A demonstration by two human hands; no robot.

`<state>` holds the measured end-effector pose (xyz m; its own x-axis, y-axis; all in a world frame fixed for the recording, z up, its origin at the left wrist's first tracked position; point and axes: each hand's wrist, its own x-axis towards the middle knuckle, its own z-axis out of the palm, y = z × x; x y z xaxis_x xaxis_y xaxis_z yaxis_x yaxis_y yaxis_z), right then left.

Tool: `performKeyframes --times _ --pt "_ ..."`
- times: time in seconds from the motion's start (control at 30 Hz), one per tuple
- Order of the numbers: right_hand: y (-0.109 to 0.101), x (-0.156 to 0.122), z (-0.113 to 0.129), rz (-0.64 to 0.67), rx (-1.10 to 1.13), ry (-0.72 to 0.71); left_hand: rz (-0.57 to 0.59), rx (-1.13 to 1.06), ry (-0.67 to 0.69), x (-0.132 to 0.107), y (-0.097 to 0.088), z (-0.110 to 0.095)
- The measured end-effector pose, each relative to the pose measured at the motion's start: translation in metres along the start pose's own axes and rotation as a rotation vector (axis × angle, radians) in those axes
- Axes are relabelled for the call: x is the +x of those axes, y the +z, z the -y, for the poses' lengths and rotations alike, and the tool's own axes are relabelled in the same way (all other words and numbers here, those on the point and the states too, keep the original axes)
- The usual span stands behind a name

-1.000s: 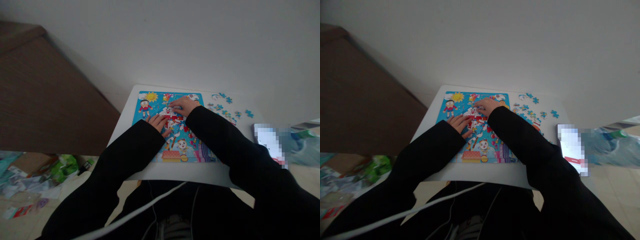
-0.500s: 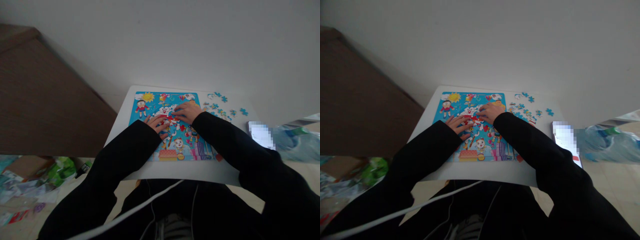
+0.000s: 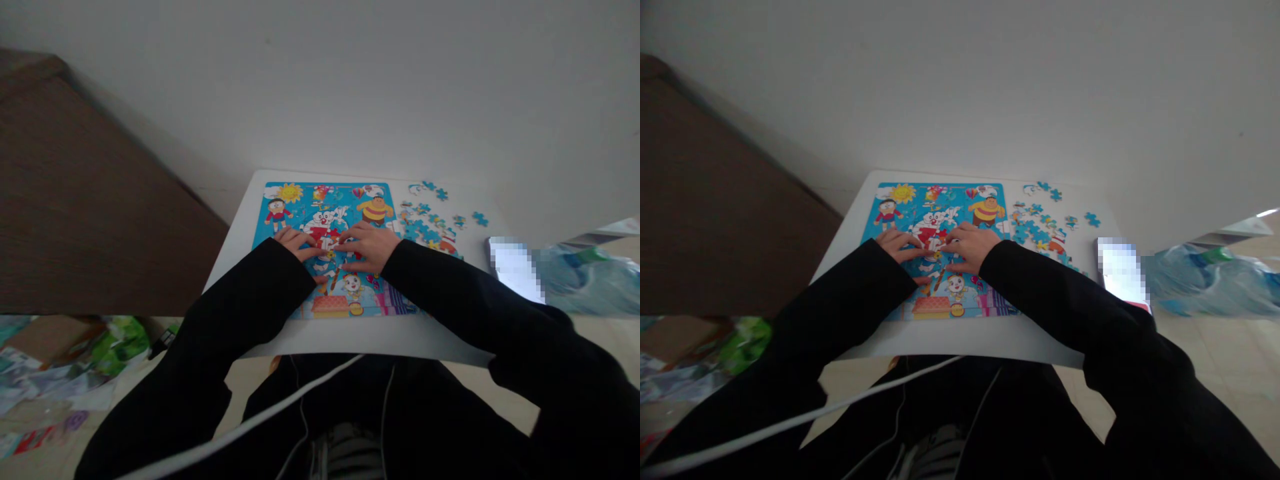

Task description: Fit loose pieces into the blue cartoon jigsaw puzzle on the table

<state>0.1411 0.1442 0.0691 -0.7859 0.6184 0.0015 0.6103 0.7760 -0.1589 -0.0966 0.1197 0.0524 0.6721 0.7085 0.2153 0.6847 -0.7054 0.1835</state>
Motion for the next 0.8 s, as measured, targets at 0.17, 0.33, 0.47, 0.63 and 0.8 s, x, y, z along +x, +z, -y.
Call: performKeyframes --times 0.17,0.33,0.47,0.63,0.8 --pt "-0.001 0.005 0.005 0.04 0.059 0.069 -0.013 -0.032 0.129 0.0 0.003 0.008" --pt "-0.003 0.005 0.007 0.077 0.117 0.119 0.003 -0.055 0.139 0.003 0.009 0.008" --pt "-0.006 -0.003 -0.006 0.01 0.164 0.116 -0.035 -0.068 0.07 0.005 0.011 0.001" --pt "-0.015 -0.026 -0.029 -0.093 0.177 0.212 -0.074 -0.054 0.14 0.006 0.017 -0.003" --pt "-0.005 -0.041 -0.026 0.004 0.171 0.112 -0.104 -0.038 0.199 0.004 0.026 -0.002"
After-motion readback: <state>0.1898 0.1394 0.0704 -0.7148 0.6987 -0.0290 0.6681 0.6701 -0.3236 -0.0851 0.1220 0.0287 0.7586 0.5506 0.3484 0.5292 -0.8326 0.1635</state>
